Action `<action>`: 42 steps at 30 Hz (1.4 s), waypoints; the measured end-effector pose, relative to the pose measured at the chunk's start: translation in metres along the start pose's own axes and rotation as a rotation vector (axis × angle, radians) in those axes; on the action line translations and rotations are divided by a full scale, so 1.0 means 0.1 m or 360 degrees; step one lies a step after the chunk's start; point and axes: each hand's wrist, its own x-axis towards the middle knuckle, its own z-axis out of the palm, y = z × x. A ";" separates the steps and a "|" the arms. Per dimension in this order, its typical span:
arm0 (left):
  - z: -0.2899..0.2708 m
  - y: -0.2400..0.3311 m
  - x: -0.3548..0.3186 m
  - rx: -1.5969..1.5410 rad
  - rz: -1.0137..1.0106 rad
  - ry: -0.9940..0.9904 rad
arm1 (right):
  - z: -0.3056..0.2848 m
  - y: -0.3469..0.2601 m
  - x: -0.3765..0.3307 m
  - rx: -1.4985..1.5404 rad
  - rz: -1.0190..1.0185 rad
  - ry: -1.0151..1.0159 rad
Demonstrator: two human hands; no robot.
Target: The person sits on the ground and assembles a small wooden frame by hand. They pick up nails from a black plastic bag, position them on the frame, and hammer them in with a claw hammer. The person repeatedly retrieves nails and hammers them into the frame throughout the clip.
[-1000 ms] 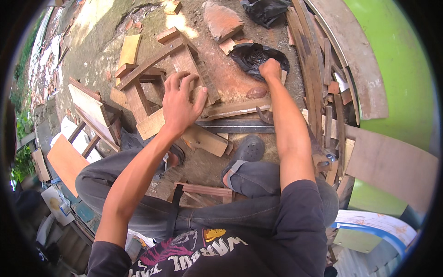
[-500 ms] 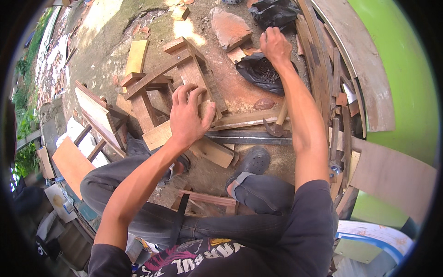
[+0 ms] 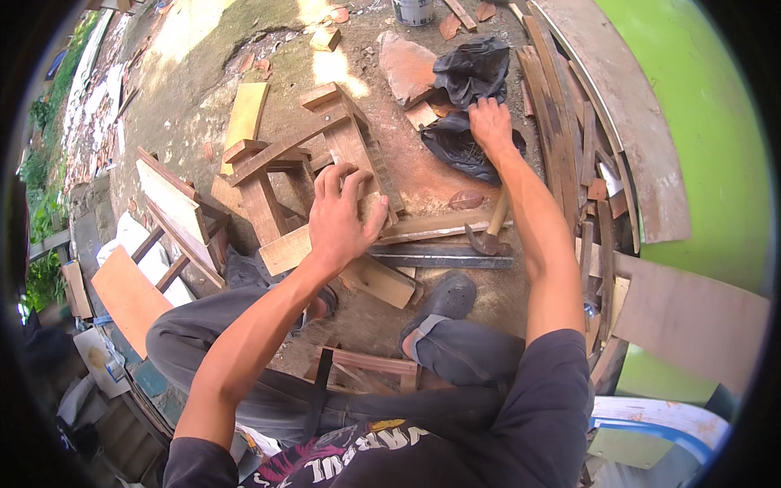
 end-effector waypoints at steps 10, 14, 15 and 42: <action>0.02 0.04 0.01 0.0044 0.0052 0.0090 | -0.77 0.34 -0.08 0.0592 0.0396 0.0272; 0.01 0.03 -0.02 0.0032 0.0026 0.0055 | -0.91 0.14 -0.35 0.0631 0.0220 0.0447; 0.00 0.03 -0.02 0.0026 0.0028 0.0061 | -0.92 0.07 -0.46 0.0599 0.0137 0.0438; 2.43 -0.07 2.17 -0.0207 -0.0328 -0.0950 | 0.25 0.06 -0.20 0.1028 0.0832 -0.0541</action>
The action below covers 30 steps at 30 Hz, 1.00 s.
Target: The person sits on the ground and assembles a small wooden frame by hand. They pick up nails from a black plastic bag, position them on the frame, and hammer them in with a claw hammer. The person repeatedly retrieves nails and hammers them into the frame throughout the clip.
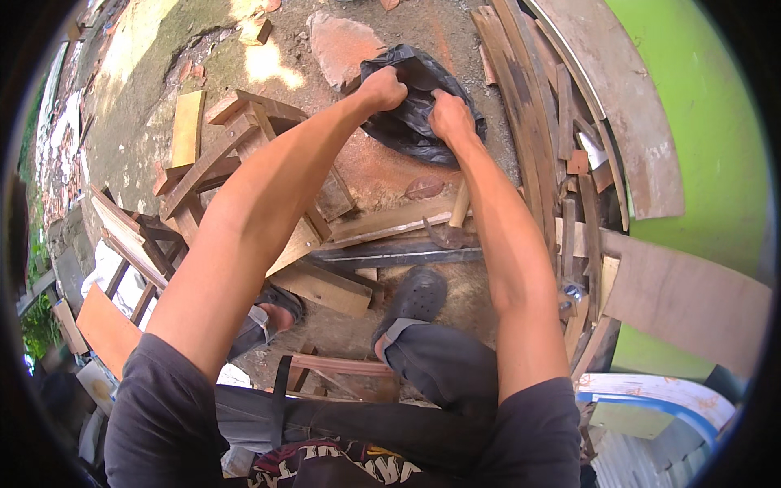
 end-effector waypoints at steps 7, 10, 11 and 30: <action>0.07 0.06 -0.02 0.0655 0.0070 -0.0102 | 0.03 0.10 0.11 0.0197 0.0289 0.0209; 0.13 0.00 0.05 0.0731 0.0123 -0.0099 | 0.09 0.18 0.20 0.0254 0.0111 0.0305; 0.13 -0.01 0.08 0.0725 0.0143 -0.0115 | 0.10 0.22 0.23 0.0215 0.0064 0.0280; 0.03 -0.15 0.21 0.0746 0.0259 -0.0550 | 0.21 0.18 0.25 0.0203 0.0074 0.0235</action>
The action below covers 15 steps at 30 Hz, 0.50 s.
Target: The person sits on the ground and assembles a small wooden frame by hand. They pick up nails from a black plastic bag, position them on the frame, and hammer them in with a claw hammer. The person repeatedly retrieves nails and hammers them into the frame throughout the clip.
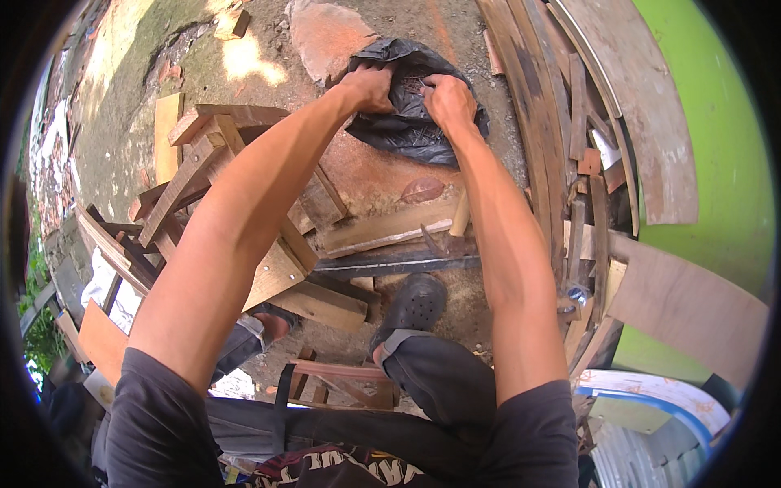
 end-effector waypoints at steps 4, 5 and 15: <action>0.04 -0.06 0.01 0.0005 0.0054 0.0013 | 0.04 0.05 0.04 0.0060 -0.0021 -0.0032; 0.03 -0.05 0.02 0.0010 0.0045 -0.0005 | 0.04 0.04 0.04 0.0081 -0.0008 -0.0055; -0.01 -0.02 0.00 -0.0001 -0.0013 -0.0082 | -0.04 0.16 0.04 0.0405 0.0070 -0.0151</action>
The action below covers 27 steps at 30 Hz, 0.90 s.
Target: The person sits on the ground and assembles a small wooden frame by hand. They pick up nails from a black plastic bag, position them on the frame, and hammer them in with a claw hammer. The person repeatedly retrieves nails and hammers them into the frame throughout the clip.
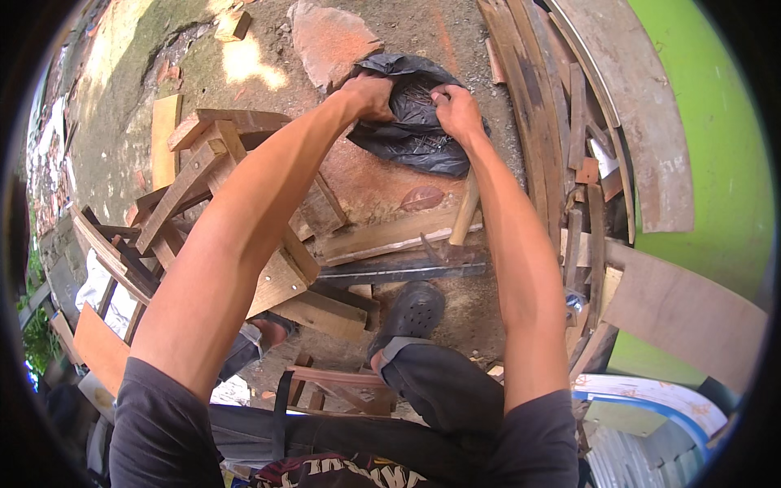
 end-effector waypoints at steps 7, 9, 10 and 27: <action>-0.04 -0.02 0.01 0.0006 0.0026 -0.0079 | -0.17 -0.05 0.07 0.0404 0.0191 -0.0427; -0.05 0.00 0.01 0.0024 0.0030 -0.0082 | -0.24 -0.03 0.07 0.0482 0.0217 -0.0532; -0.04 0.00 0.01 0.0031 0.0025 -0.0082 | -0.26 -0.08 0.06 0.0509 0.0259 -0.0561; 0.04 -0.08 0.08 -0.0015 0.0071 -0.0010 | -0.25 -0.20 0.05 -0.0343 -0.0113 -0.0229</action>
